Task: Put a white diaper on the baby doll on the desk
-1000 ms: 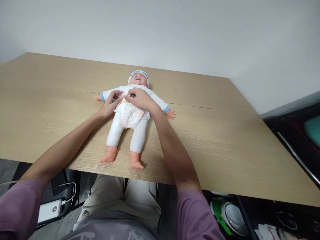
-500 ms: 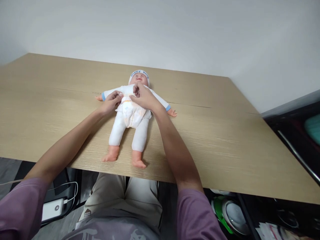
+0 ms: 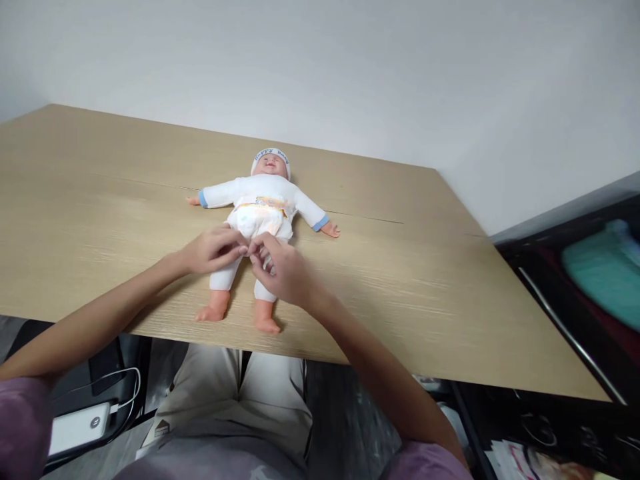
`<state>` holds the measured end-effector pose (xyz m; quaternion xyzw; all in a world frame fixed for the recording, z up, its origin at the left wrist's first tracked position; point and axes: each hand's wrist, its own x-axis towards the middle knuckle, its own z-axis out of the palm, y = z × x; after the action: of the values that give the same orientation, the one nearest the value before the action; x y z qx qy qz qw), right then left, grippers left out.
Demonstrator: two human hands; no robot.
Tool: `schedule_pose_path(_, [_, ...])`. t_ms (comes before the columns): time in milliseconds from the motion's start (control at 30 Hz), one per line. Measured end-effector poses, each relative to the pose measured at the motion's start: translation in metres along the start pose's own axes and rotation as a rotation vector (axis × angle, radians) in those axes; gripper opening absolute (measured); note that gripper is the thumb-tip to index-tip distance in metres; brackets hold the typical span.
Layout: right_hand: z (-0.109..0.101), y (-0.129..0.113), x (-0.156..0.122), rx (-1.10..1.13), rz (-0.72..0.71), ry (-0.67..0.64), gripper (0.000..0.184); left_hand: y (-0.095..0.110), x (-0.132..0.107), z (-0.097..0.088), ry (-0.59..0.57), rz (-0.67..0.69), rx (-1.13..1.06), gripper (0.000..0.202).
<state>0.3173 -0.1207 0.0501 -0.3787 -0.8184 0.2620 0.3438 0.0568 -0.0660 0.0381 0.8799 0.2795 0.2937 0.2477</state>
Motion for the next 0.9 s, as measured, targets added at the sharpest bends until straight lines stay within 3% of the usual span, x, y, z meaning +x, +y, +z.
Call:
schedule_pose_path(67, [0.003,0.012,-0.013,-0.032,0.054,-0.022,0.005,-0.005,-0.005,0.002,-0.045,0.033,0.048,0.031])
schedule_pose_path(200, [0.005,0.031,-0.019,-0.203,0.104,0.076,0.013,-0.013,-0.006,0.002,-0.025,-0.048,0.115,0.033])
schedule_pose_path(400, [0.018,0.029,-0.018,-0.342,0.135,0.161,0.019,-0.006,-0.008,0.008,0.069,-0.224,0.023,0.037])
schedule_pose_path(567, [0.025,0.032,-0.020,-0.351,0.121,0.163,0.014,0.002,-0.009,0.015,0.112,-0.309,-0.006,0.028])
schedule_pose_path(700, [0.026,0.036,-0.020,-0.271,0.117,0.143,0.008,0.002,-0.009,0.018,0.097,-0.298,0.055,0.027])
schedule_pose_path(900, [0.027,0.034,-0.023,-0.235,0.087,0.140,0.007,-0.005,-0.010,0.023,0.161,-0.156,0.099,0.027])
